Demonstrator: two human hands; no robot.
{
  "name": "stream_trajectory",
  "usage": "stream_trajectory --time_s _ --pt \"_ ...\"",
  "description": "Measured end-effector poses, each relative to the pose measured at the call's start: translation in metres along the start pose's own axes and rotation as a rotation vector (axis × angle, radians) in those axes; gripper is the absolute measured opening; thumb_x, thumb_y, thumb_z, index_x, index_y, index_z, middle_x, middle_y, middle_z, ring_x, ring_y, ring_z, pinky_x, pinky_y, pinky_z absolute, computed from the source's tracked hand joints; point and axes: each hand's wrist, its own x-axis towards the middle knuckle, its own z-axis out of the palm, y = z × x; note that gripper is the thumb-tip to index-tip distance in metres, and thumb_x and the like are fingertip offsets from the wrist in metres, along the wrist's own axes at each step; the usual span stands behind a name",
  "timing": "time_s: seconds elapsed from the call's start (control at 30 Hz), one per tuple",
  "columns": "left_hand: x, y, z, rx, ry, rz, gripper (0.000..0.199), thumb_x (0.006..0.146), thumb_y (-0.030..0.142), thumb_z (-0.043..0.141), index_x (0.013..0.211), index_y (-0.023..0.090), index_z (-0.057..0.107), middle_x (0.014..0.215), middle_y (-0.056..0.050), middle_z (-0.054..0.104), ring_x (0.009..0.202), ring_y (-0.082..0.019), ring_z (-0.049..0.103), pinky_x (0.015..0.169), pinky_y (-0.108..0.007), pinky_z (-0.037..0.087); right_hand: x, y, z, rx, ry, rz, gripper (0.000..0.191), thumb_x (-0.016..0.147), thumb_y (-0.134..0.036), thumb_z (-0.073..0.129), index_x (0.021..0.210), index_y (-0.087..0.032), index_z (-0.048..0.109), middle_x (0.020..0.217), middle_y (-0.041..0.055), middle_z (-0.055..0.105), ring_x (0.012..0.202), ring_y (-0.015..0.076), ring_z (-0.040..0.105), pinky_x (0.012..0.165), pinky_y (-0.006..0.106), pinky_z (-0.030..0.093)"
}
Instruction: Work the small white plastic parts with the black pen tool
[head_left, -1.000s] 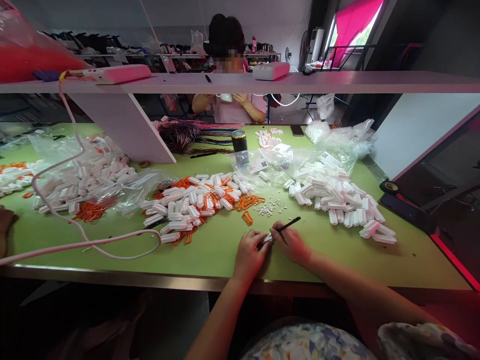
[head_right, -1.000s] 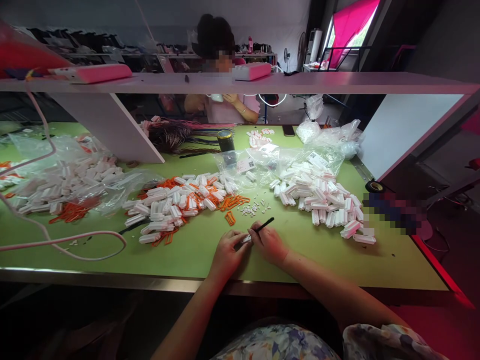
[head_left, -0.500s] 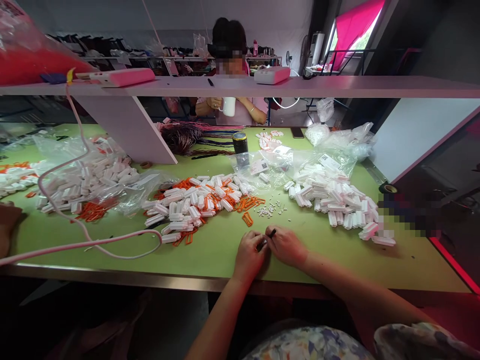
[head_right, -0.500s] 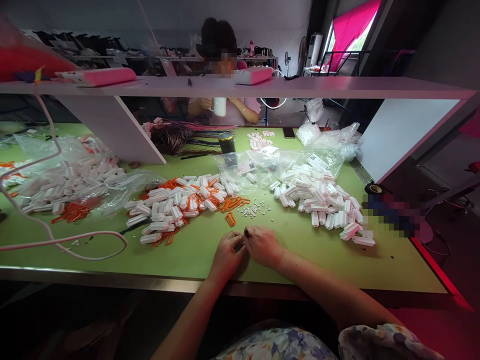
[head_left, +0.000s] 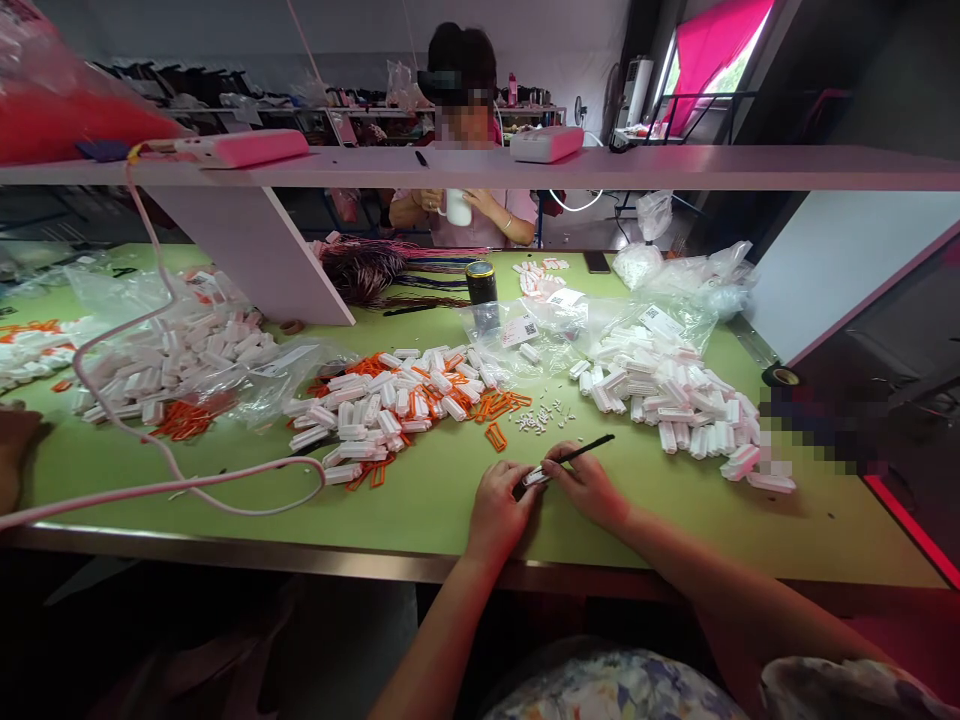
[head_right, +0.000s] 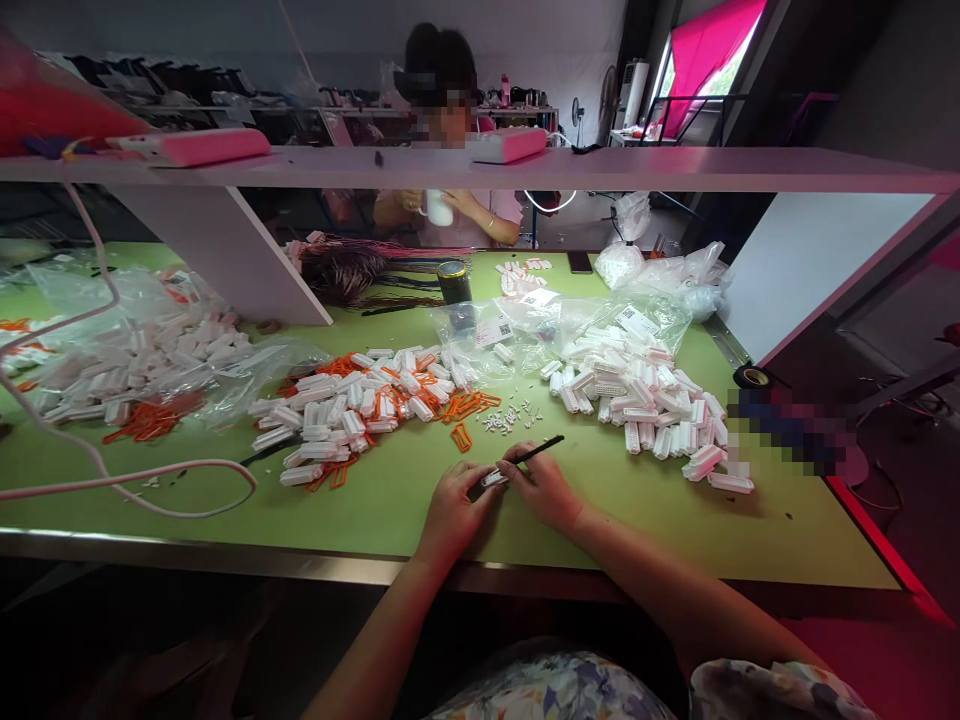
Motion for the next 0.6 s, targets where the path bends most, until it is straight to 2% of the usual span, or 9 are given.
stream_trajectory --time_s 0.17,0.6 --pt "-0.0006 -0.0011 0.001 -0.003 0.007 -0.007 0.011 0.088 0.023 0.07 0.098 0.02 0.073 0.092 -0.005 0.07 0.091 -0.022 0.064 0.085 -0.035 0.05 -0.0017 0.0042 0.0011 -0.022 0.005 0.017 0.018 0.098 -0.037 0.054 0.087 -0.023 0.06 0.083 0.0026 0.065 0.078 0.02 0.062 0.077 0.034 0.051" --pt "0.0008 0.0028 -0.0015 -0.005 -0.012 -0.017 0.012 0.088 0.023 0.069 0.098 0.02 0.074 0.093 -0.006 0.07 0.092 -0.022 0.064 0.085 -0.036 0.05 -0.004 0.0013 0.0034 -0.251 0.007 -0.165 0.014 0.1 -0.025 0.052 0.088 -0.022 0.06 0.085 0.0056 0.065 0.082 0.0222 0.061 0.076 0.035 0.049"
